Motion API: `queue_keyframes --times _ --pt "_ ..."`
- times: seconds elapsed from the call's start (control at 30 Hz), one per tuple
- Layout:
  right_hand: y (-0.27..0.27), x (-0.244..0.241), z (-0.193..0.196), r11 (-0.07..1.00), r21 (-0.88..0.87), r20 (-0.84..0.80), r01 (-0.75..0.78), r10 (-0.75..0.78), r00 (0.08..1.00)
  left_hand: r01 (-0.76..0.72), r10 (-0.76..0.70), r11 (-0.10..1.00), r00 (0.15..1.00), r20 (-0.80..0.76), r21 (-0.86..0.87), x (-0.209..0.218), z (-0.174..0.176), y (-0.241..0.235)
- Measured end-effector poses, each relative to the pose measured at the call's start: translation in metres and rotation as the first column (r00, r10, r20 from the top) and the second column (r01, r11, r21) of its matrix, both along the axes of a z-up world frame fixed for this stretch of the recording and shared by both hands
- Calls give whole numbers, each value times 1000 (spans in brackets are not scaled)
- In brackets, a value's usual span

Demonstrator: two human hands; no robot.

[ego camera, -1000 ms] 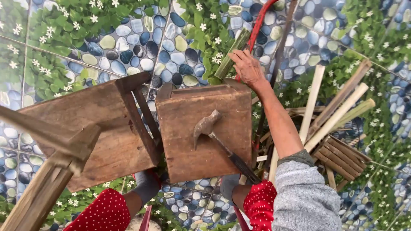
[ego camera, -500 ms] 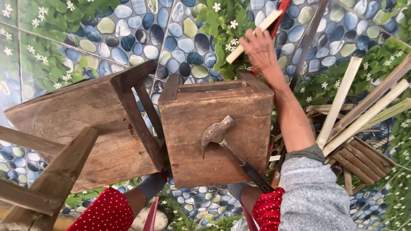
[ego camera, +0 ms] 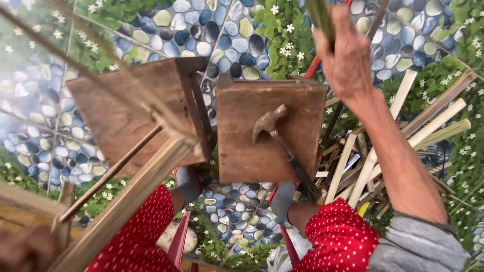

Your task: The person assembles a small bamboo frame by hand, inserting split bamboo strips into a wooden jig and tapping them with a hammer. They repeatedly adjust the frame, remove and reinsert pieces, and use a metal rod to align the components.

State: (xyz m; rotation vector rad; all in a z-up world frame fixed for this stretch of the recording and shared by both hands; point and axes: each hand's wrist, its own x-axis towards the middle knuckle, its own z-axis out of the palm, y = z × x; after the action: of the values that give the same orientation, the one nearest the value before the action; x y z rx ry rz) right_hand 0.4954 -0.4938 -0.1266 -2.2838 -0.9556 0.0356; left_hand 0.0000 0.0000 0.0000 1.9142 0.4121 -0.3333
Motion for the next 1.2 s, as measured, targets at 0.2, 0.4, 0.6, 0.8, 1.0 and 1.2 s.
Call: queue_keyframes --times 0.2,0.4,0.6,0.8,1.0,1.2 --pt "-12 -102 65 946 -272 -446 -177 39 894 -462 515 849 620 592 -255 152 61 -154" --pt "-43 -191 -14 833 -550 -417 -59 -213 884 -520 653 756 645 397 -397 153 76 -181" --pt "-34 -212 -14 817 -558 -152 141 -268 951 -279 751 525 596 284 -804 138 61 -176" --pt "-48 -220 -19 793 -571 51 213 -225 973 -201 769 248 636 66 -948 133 57 -187" --pt "-100 -178 -125 663 -667 227 341 -254 940 -137 690 405 695 204 -904 138 57 -199" --pt "-92 -186 -59 882 -255 -8 397 -413 911 -187 654 465 731 194 -865 142 53 -205"
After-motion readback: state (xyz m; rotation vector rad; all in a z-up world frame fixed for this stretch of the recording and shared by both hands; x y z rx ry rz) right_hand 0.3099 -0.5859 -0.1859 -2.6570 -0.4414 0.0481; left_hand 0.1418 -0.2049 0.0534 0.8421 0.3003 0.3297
